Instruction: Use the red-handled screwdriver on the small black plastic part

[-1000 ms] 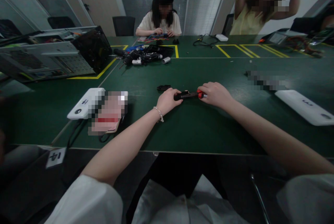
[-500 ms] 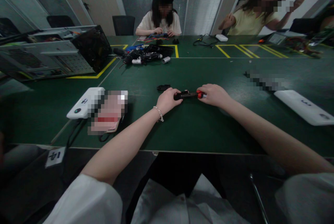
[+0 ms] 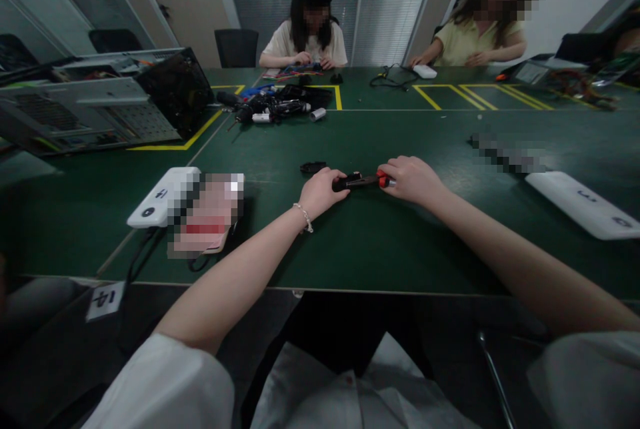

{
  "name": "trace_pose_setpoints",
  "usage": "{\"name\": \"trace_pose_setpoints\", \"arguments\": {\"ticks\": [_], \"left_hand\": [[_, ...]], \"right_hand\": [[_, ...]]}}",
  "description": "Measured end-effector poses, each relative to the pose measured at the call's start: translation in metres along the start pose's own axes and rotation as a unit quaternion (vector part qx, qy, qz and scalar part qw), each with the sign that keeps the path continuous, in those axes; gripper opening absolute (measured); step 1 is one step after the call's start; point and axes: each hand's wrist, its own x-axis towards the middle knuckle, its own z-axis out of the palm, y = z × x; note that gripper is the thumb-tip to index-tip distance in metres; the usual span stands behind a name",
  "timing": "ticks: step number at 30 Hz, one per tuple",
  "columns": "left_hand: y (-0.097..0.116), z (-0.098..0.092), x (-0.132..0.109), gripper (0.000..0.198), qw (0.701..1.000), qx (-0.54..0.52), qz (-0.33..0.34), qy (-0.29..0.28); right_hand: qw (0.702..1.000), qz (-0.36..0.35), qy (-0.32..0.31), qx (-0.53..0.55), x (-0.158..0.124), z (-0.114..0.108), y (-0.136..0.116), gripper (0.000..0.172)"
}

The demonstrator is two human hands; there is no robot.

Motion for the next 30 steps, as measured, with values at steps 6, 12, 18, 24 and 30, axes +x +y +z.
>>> {"name": "trace_pose_setpoints", "arguments": {"ticks": [6,12,18,24,30], "left_hand": [[-0.0008,0.0011,0.0005,0.031,1.000,0.009,0.000,0.001],[-0.0003,0.0012,0.0004,0.031,1.000,0.003,0.000,0.000],[0.0001,0.0000,-0.0003,0.032,1.000,0.006,0.002,-0.001],[0.0019,-0.0023,-0.0013,0.031,1.000,0.006,-0.001,-0.006],[0.0011,-0.0016,-0.0009,0.032,1.000,0.002,-0.001,-0.003]], "right_hand": [[1.000,-0.001,0.001,0.012,-0.0001,0.0041,0.0027,0.033],[0.998,0.023,-0.013,0.058,-0.0006,0.0090,0.0034,0.030],[0.999,0.014,-0.013,0.038,0.0000,0.0038,0.0025,0.030],[1.000,-0.007,0.004,0.010,-0.0001,0.0003,0.0031,0.033],[0.998,0.027,-0.019,0.056,-0.0005,0.0063,0.0029,0.032]]}}
